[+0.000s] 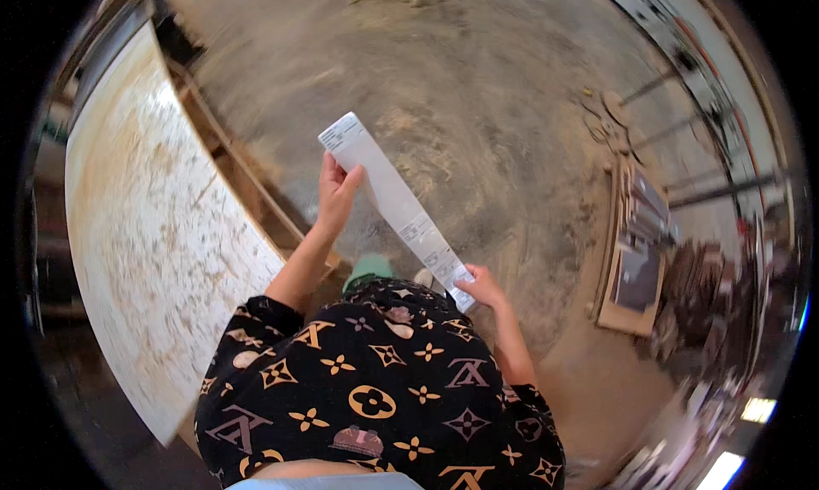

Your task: The person tears off small white labels from a roll and sticks them onto large flat panels on a workbench. They then pick up a panel and place it on a stack of similar panels.

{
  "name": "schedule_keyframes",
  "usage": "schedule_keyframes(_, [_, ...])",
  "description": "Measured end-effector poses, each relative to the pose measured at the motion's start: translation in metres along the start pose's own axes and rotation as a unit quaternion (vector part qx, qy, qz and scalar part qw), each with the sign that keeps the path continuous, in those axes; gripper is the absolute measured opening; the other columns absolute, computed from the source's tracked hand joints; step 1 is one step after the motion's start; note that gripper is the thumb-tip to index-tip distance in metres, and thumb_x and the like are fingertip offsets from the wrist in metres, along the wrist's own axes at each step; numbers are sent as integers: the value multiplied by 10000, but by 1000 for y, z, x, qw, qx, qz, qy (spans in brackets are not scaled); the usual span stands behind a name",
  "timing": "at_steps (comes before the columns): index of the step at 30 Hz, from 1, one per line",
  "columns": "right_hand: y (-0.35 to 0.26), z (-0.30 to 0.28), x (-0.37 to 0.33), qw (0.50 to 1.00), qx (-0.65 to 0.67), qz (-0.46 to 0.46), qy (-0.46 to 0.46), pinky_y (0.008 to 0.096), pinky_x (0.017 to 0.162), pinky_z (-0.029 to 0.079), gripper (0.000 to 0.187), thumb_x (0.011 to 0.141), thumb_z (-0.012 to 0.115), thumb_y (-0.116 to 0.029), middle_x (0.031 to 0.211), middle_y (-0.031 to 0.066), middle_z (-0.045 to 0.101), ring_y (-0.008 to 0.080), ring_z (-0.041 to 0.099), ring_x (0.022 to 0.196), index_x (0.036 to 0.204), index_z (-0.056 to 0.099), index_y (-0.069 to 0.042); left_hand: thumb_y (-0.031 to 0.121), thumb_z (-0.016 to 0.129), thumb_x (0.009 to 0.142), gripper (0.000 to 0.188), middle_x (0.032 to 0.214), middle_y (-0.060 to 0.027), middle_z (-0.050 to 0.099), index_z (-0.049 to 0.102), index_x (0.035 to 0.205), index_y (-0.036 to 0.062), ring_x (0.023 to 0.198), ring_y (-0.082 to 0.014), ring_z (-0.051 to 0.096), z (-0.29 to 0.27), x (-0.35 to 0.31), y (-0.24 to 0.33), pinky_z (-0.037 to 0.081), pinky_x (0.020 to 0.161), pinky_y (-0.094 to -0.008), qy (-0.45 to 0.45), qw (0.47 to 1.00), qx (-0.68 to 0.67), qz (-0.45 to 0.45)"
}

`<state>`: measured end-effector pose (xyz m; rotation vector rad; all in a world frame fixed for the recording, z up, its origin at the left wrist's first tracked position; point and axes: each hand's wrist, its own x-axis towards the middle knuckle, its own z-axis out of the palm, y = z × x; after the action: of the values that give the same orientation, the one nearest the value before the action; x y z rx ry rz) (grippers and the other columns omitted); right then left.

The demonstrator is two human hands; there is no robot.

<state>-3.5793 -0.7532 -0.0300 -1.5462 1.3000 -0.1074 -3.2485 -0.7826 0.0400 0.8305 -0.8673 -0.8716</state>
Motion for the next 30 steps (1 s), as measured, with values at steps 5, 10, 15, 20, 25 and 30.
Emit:
schedule_keyframes(5, [-6, -49, 112, 990, -45, -44, -125, 270, 699, 463, 276, 722, 625, -128, 821, 40, 634, 97, 566, 739, 966, 597, -1, 9, 494, 822, 386, 1079, -55, 517, 381, 1191, 24, 962, -129, 519, -27, 32, -43, 422, 832, -277, 89, 995, 52, 14])
schedule_keyframes(10, [-108, -70, 229, 969, -159, -60, -178, 275, 710, 457, 275, 726, 604, -119, 843, 44, 629, 107, 566, 759, 974, 594, 0, 45, 505, 831, 368, 1053, -45, 517, 385, 1180, 41, 935, -120, 514, -95, 118, -44, 424, 805, -280, 170, 984, 50, 18])
schedule_keyframes(15, [-208, -85, 332, 971, -103, -52, -210, 252, 697, 459, 278, 755, 608, -110, 866, 25, 627, 90, 564, 750, 1008, 581, 0, 54, 511, 818, 403, 1096, -61, 508, 380, 1199, 42, 983, -144, 506, -138, 229, -39, 412, 845, -294, 236, 970, 55, -7])
schedule_keyframes(20, [-282, -112, 413, 961, 19, -89, -260, 248, 711, 459, 276, 768, 600, -109, 898, 5, 615, 70, 551, 770, 1021, 577, -1, 92, 487, 840, 367, 1080, -66, 511, 380, 1189, 53, 963, -150, 514, -198, 338, -20, 424, 791, -299, 291, 955, 50, -33])
schedule_keyframes(25, [-376, -109, 496, 955, 28, -81, -284, 228, 702, 449, 283, 760, 615, -143, 892, 4, 614, 66, 544, 772, 1003, 585, 0, 116, 471, 857, 363, 1095, -54, 502, 362, 1201, 72, 980, -143, 506, -261, 423, -19, 432, 786, -301, 325, 943, 69, -35])
schedule_keyframes(30, [-465, -106, 615, 936, 33, -102, -336, 229, 694, 447, 260, 765, 611, -138, 887, 8, 618, 68, 542, 767, 988, 593, -7, 175, 483, 867, 381, 1126, -46, 487, 360, 1220, 103, 1011, -154, 497, -331, 525, -37, 424, 812, -310, 383, 923, -27, -7])
